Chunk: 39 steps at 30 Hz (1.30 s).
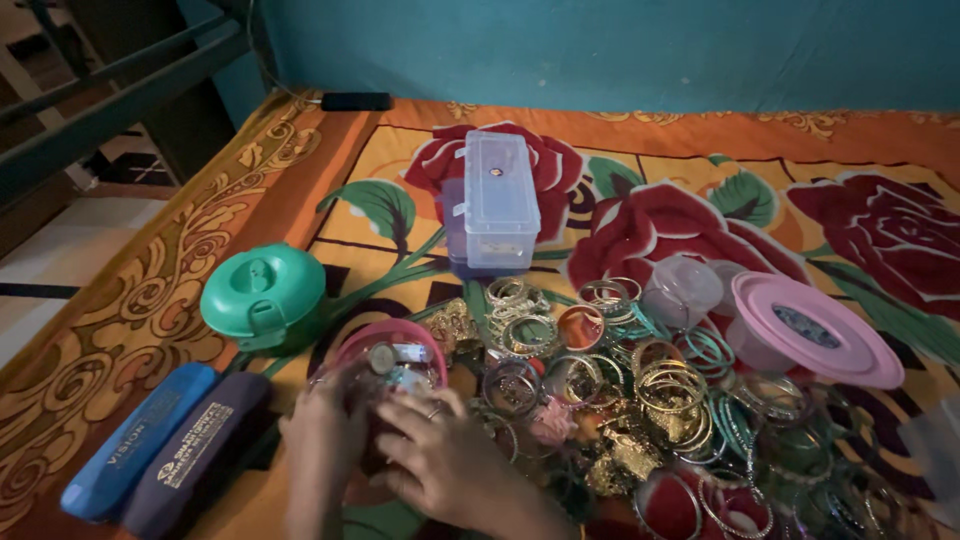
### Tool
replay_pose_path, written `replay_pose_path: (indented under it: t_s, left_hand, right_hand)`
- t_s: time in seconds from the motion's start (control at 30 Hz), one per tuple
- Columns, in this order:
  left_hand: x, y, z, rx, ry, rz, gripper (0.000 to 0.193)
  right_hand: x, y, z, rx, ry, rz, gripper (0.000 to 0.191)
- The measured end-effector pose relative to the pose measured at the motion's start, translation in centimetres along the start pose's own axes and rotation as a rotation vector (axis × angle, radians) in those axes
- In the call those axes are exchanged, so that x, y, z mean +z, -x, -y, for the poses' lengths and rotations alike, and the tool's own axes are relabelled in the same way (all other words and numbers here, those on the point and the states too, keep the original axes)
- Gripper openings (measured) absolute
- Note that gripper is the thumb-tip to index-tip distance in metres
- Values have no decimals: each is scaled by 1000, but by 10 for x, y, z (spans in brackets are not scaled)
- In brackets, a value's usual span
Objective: The person sorts through a pile of bangles and jewelry pieces spread on a bed, handling items one at a time and placing selected pieces into a pink storage container. They also move small packets and containers aside while sorting the accessories.
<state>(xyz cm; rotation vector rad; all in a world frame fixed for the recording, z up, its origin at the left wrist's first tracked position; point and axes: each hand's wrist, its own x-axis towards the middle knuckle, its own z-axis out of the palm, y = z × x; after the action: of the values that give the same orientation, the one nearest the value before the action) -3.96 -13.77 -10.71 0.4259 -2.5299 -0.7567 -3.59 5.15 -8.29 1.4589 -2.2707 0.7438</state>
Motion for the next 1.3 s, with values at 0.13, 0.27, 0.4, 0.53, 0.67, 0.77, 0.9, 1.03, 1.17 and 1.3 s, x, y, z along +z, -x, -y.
replay_pose_path:
  t_s: [0.13, 0.27, 0.4, 0.53, 0.67, 0.77, 0.9, 1.03, 1.17, 1.3]
  left_hand:
    - [8, -1, 6, 86, 17, -75, 28]
    - [9, -3, 15, 135, 199, -49, 28]
    - [14, -1, 20, -144, 208, 2, 44]
    - [13, -4, 24, -108, 209, -64, 42]
    - [11, -4, 20, -135, 212, -52, 37]
    - [9, -5, 15, -186, 229, -19, 35]
    - [8, -6, 10, -230, 182, 3, 34]
    - [8, -6, 12, -144, 184, -44, 33]
    - [11, -5, 11, -189, 220, -29, 32]
    - [13, -6, 11, -217, 322, -6, 33]
  right_hand:
    - [-5, -1, -2, 27, -24, 117, 39]
    - [-30, -1, 2, 28, -78, 86, 38]
    - [-78, 4, 0, 169, -171, 86, 35]
    - [-136, 21, -41, 486, 133, -79, 32]
    - [-191, 91, -99, 968, 190, -190, 44]
    - [-218, 164, -148, 983, 422, -417, 44]
    - [-221, 259, -206, 941, 661, -510, 47]
    - [-203, 307, -248, 880, 682, -594, 46]
    - [-192, 321, -259, 1098, 523, -667, 34]
    - [-198, 310, -247, 1039, 663, -691, 18]
